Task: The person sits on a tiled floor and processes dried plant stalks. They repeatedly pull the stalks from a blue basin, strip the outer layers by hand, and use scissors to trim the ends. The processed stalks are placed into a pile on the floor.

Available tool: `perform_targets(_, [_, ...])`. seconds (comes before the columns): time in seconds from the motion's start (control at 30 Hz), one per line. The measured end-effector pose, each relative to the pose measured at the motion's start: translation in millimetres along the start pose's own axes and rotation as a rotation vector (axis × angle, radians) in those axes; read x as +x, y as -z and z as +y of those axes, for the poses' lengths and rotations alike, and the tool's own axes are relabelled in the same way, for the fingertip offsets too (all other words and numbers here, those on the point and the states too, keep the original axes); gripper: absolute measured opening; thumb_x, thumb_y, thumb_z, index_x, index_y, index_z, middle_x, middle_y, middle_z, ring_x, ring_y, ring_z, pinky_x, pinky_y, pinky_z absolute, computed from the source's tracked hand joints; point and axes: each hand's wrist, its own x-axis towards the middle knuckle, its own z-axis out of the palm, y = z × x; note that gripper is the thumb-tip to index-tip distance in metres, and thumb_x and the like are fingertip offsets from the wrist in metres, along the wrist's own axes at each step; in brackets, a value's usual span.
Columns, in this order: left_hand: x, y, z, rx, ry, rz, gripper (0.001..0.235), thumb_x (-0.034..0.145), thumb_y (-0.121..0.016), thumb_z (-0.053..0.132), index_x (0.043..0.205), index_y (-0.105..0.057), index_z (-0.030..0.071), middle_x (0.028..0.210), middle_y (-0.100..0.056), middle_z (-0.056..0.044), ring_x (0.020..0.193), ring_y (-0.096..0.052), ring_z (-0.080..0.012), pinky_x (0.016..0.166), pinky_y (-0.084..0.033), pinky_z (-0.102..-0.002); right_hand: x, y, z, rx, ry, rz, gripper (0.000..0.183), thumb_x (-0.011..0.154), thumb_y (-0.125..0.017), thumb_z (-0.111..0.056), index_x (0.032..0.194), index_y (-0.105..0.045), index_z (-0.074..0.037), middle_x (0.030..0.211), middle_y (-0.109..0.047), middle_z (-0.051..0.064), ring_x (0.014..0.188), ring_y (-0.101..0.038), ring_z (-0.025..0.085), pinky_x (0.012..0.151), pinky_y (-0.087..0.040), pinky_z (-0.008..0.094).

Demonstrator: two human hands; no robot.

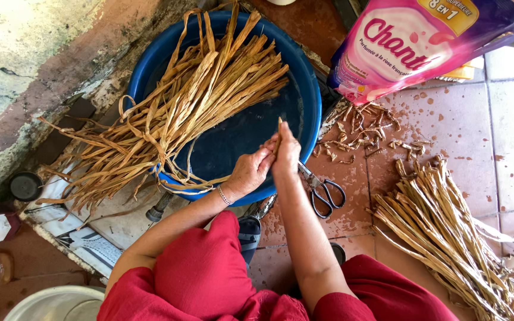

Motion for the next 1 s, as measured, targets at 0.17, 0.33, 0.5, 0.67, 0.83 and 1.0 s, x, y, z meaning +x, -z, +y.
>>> perform_targets(0.17, [-3.3, -5.0, -20.2, -0.133, 0.135, -0.029, 0.021, 0.106, -0.06, 0.023, 0.101, -0.067, 0.004, 0.07, -0.066, -0.015, 0.061, -0.065, -0.0295, 0.052, -0.048, -0.039, -12.2, -2.7, -27.0, -0.007, 0.012, -0.24, 0.029, 0.101, -0.064, -0.027, 0.1, -0.07, 0.002, 0.081, -0.07, 0.012, 0.07, -0.067, 0.022, 0.069, -0.057, 0.036])
perform_targets(0.33, [10.4, 0.6, -32.9, -0.495, 0.477, -0.244, 0.029, 0.106, -0.051, 0.031, 0.097, -0.064, 0.007, 0.062, -0.061, 0.002, 0.049, -0.056, -0.0064, 0.046, -0.045, -0.026, -41.0, -19.1, -37.5, -0.14, 0.133, -0.279, 0.027, 0.102, -0.064, -0.023, 0.111, -0.07, 0.001, 0.102, -0.077, 0.019, 0.081, -0.068, 0.023, 0.072, -0.054, 0.036])
perform_targets(0.5, [31.1, -6.3, -39.3, -0.379, 0.256, -0.096, 0.033, 0.108, -0.054, 0.031, 0.096, -0.067, 0.003, 0.071, -0.066, -0.005, 0.059, -0.062, -0.0125, 0.052, -0.048, -0.031, -68.1, -30.3, -28.4, -0.014, 0.016, -0.378, 0.036, 0.105, -0.05, -0.029, 0.11, -0.071, 0.0, 0.111, -0.075, 0.016, 0.094, -0.072, 0.021, 0.085, -0.057, 0.034])
perform_targets(0.67, [26.3, -15.0, -35.3, -0.14, 0.208, -0.176, 0.027, 0.106, -0.053, 0.025, 0.094, -0.066, 0.005, 0.071, -0.069, -0.012, 0.062, -0.07, -0.0245, 0.056, -0.052, -0.037, -47.0, -8.3, -29.7, 0.017, 0.178, -0.291, 0.032, 0.108, -0.05, -0.025, 0.096, -0.067, -0.001, 0.107, -0.075, 0.02, 0.092, -0.07, 0.026, 0.089, -0.058, 0.041])
perform_targets(0.83, [13.9, -13.1, -8.8, -0.044, -0.056, -0.251, 0.023, 0.105, -0.052, 0.019, 0.089, -0.063, 0.006, 0.074, -0.07, -0.015, 0.072, -0.07, -0.0371, 0.062, -0.054, -0.046, -14.2, 27.1, -75.5, 0.327, 0.134, -0.245, 0.032, 0.106, -0.046, -0.031, 0.088, -0.059, -0.008, 0.091, -0.07, 0.013, 0.081, -0.066, 0.027, 0.085, -0.057, 0.048])
perform_targets(1.0, [16.2, 15.0, 4.5, 0.042, -0.086, -0.327, 0.023, 0.106, -0.05, 0.021, 0.091, -0.06, 0.006, 0.075, -0.07, -0.012, 0.072, -0.07, -0.0355, 0.064, -0.054, -0.046, -4.1, 46.1, -127.0, 0.222, 0.431, -0.098, 0.032, 0.107, -0.043, -0.027, 0.091, -0.062, -0.005, 0.08, -0.064, 0.012, 0.075, -0.065, 0.027, 0.081, -0.057, 0.049])
